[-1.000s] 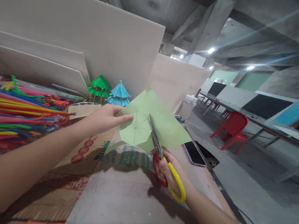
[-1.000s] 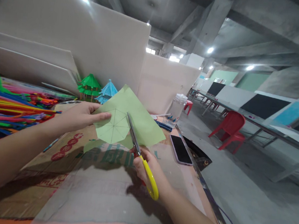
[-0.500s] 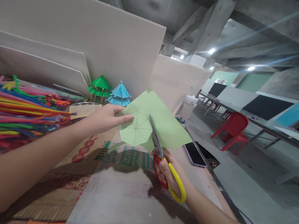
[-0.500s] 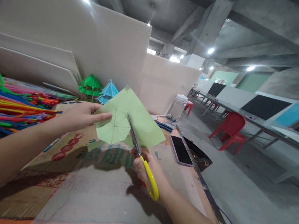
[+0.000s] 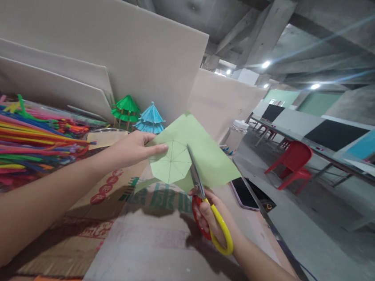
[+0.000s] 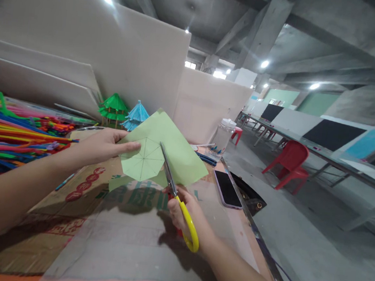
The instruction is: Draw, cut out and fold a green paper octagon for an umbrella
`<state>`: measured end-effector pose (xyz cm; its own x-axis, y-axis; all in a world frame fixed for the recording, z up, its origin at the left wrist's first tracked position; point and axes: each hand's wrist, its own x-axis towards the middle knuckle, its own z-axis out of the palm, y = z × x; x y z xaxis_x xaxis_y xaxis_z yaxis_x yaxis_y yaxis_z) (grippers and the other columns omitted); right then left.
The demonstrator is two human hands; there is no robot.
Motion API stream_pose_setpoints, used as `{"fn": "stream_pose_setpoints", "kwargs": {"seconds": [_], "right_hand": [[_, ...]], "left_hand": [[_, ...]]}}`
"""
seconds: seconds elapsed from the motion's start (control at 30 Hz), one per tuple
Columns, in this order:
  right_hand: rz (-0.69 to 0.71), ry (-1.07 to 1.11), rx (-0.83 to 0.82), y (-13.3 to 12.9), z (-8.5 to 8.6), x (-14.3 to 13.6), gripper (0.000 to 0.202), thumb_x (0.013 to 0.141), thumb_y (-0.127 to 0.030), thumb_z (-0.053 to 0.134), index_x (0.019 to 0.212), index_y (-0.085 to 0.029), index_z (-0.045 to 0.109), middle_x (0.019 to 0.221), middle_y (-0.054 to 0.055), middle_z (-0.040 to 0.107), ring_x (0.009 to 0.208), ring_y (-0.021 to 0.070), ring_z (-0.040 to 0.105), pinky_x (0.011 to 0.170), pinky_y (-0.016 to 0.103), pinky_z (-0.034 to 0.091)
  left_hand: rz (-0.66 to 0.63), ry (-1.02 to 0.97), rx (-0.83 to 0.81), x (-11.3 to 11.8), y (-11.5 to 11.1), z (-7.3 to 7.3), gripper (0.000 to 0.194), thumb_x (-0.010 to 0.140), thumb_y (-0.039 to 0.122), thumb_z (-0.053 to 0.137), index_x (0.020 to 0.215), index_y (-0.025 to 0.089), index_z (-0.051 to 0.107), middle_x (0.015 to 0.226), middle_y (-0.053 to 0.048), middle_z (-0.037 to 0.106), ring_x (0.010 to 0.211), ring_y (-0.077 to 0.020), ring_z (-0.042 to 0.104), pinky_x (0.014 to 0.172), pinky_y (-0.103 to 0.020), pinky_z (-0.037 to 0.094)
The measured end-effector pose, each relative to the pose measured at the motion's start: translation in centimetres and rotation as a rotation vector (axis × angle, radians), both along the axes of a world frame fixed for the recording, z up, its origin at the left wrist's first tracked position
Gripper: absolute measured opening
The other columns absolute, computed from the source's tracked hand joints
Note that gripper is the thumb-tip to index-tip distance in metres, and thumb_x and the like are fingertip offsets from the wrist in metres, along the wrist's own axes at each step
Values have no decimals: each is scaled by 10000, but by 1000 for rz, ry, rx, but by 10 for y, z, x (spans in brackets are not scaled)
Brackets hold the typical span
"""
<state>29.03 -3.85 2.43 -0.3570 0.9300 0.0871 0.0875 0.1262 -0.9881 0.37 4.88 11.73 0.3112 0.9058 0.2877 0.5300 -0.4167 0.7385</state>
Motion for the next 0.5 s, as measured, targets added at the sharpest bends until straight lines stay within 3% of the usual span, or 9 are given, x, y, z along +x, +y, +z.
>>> {"fn": "stream_pose_setpoints", "kwargs": {"seconds": [0.2,0.37,0.5], "right_hand": [[-21,47,0,-1,2,-3,713,829,-803,709,1144,-183,551,628,-110,378,445,44,279,404,188,254],[-50,122,24,0,-2,-4,711,826,-799,716,1163,-196,546,690,-96,416,454,31,290,406,178,268],[-54,135,38,1,-6,-4,707,859,-799,678,1209,-200,544,695,-95,417,451,34,279,399,177,274]], "left_hand": [[-5,-16,-3,1,-2,1,475,781,670,701,855,208,784,853,-36,791,780,-244,709,667,-287,515],[-120,-162,-152,8,8,-17,433,665,604,865,891,237,831,916,-56,832,884,-318,769,749,-339,577],[-62,-302,-92,15,13,-27,490,732,661,792,930,212,798,984,-88,825,917,-315,759,782,-367,585]]}}
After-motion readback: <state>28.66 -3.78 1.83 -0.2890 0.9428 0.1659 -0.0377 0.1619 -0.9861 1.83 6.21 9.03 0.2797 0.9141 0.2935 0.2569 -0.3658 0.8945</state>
